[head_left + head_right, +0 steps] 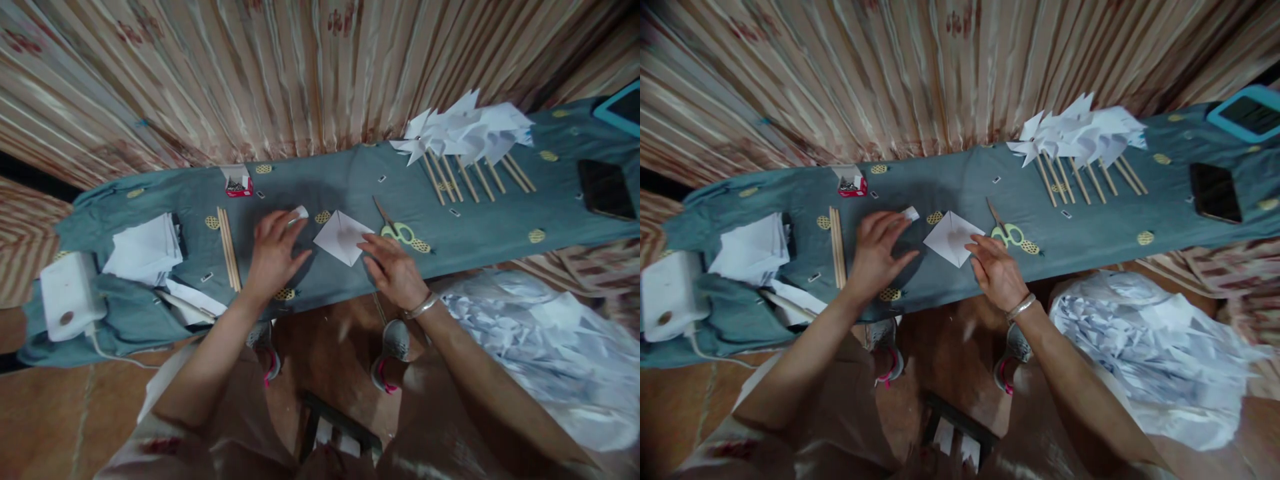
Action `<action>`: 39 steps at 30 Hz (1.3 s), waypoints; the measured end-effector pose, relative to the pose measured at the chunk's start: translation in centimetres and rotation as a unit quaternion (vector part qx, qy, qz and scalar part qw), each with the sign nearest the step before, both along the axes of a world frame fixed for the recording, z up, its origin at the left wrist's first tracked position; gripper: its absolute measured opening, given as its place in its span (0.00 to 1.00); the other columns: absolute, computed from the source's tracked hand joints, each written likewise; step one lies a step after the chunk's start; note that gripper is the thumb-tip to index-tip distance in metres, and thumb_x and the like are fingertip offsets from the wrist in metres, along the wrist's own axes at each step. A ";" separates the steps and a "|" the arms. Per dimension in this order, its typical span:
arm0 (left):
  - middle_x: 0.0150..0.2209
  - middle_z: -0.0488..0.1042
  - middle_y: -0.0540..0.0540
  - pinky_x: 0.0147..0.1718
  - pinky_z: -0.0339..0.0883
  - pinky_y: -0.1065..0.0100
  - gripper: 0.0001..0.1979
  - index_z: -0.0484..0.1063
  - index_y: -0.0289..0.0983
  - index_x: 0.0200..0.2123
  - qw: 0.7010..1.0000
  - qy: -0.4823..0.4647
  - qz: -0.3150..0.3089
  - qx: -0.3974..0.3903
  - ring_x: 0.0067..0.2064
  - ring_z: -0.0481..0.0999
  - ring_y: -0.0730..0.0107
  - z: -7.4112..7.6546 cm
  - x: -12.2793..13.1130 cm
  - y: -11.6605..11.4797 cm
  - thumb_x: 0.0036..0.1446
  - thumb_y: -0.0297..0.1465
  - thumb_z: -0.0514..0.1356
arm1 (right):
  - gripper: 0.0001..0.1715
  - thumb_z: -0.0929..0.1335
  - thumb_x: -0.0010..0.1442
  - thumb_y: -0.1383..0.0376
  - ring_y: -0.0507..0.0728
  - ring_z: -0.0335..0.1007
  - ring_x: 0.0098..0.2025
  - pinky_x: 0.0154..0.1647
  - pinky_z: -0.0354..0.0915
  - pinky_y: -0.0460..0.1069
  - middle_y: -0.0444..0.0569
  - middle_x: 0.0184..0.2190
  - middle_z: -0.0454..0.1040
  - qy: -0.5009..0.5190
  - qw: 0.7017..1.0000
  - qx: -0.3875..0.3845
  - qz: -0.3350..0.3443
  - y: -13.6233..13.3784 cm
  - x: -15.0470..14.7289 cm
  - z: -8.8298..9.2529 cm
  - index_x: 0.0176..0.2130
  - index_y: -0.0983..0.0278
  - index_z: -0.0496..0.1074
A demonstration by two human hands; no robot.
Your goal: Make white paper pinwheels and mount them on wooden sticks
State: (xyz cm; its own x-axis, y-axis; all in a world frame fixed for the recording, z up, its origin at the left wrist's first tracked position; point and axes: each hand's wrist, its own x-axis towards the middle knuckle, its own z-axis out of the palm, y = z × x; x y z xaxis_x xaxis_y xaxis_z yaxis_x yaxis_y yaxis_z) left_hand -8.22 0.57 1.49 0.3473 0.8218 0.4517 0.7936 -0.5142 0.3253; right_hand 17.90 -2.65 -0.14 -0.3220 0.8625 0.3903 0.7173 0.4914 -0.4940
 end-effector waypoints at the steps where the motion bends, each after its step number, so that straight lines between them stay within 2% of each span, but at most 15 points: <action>1: 0.56 0.72 0.39 0.56 0.60 0.49 0.21 0.70 0.38 0.53 0.998 0.020 -0.060 -0.005 0.59 0.65 0.50 -0.1 1.0 -0.4 0.56 0.34 0.64 | 0.18 0.61 0.64 0.65 0.63 0.67 0.58 0.59 0.63 0.64 0.58 0.56 0.72 -0.006 1.000 0.001 0.007 0.0 0.0 -0.1 0.50 0.64 0.72; 3: 0.53 0.74 0.38 0.54 0.63 0.50 0.16 0.72 0.36 0.50 0.990 0.046 -0.130 -0.006 0.57 0.68 0.53 -0.4 2.8 -1.0 0.59 0.31 0.61 | 0.19 0.60 0.64 0.67 0.64 0.66 0.59 0.60 0.63 0.64 0.60 0.56 0.71 -0.015 1.000 -0.002 0.015 0.1 -0.1 -0.4 0.52 0.65 0.72; 6: 0.49 0.77 0.39 0.53 0.64 0.52 0.12 0.74 0.36 0.47 0.984 0.064 -0.163 -0.011 0.56 0.70 0.55 -1.0 4.5 -1.1 0.62 0.30 0.57 | 0.20 0.60 0.64 0.68 0.64 0.65 0.60 0.61 0.62 0.65 0.59 0.57 0.71 -0.024 0.999 -0.010 0.019 0.1 0.1 -0.6 0.52 0.64 0.71; 11: 0.44 0.79 0.41 0.48 0.68 0.59 0.11 0.76 0.35 0.43 0.983 0.075 -0.169 0.001 0.50 0.74 0.60 -1.7 4.7 -0.5 0.64 0.30 0.55 | 0.20 0.61 0.63 0.69 0.65 0.65 0.59 0.60 0.62 0.65 0.59 0.57 0.71 -0.023 0.999 -0.022 0.020 0.1 0.2 -0.7 0.52 0.65 0.72; 16: 0.44 0.79 0.42 0.47 0.69 0.61 0.10 0.76 0.35 0.42 0.983 0.061 -0.172 -0.001 0.49 0.75 0.61 -2.1 4.5 -0.4 0.64 0.29 0.55 | 0.19 0.61 0.62 0.68 0.65 0.67 0.58 0.60 0.62 0.64 0.59 0.55 0.72 -0.023 0.999 -0.025 0.018 0.4 0.2 -0.5 0.50 0.66 0.73; 25: 0.42 0.79 0.42 0.46 0.70 0.61 0.11 0.76 0.35 0.43 0.982 0.059 -0.178 -0.028 0.47 0.75 0.62 -1.7 4.7 -0.1 0.64 0.32 0.56 | 0.18 0.63 0.58 0.69 0.65 0.69 0.55 0.58 0.64 0.64 0.57 0.52 0.74 -0.007 1.000 -0.021 0.016 0.7 0.2 -0.1 0.47 0.64 0.75; 32: 0.41 0.79 0.42 0.44 0.70 0.61 0.12 0.76 0.34 0.42 0.982 0.072 -0.172 -0.001 0.45 0.75 0.61 -1.8 4.9 0.0 0.65 0.31 0.54 | 0.18 0.63 0.58 0.71 0.64 0.70 0.54 0.59 0.65 0.62 0.58 0.52 0.75 -0.018 0.999 -0.018 0.019 0.8 0.3 0.1 0.47 0.66 0.75; 39: 0.38 0.79 0.42 0.42 0.69 0.62 0.12 0.76 0.34 0.39 0.986 0.064 -0.155 -0.011 0.43 0.75 0.62 -1.6 5.2 -0.2 0.66 0.30 0.52 | 0.18 0.64 0.56 0.70 0.64 0.70 0.54 0.59 0.64 0.63 0.56 0.52 0.74 0.020 0.999 -0.046 0.007 0.6 0.2 0.5 0.45 0.63 0.75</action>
State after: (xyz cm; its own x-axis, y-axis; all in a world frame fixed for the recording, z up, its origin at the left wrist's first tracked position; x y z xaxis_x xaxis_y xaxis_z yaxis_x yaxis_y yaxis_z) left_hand -2.99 0.40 -0.06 0.6366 0.6761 0.3709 0.6346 -0.7326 0.2462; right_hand 18.06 -2.03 0.37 -0.3205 0.8907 0.3225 0.6886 0.4528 -0.5664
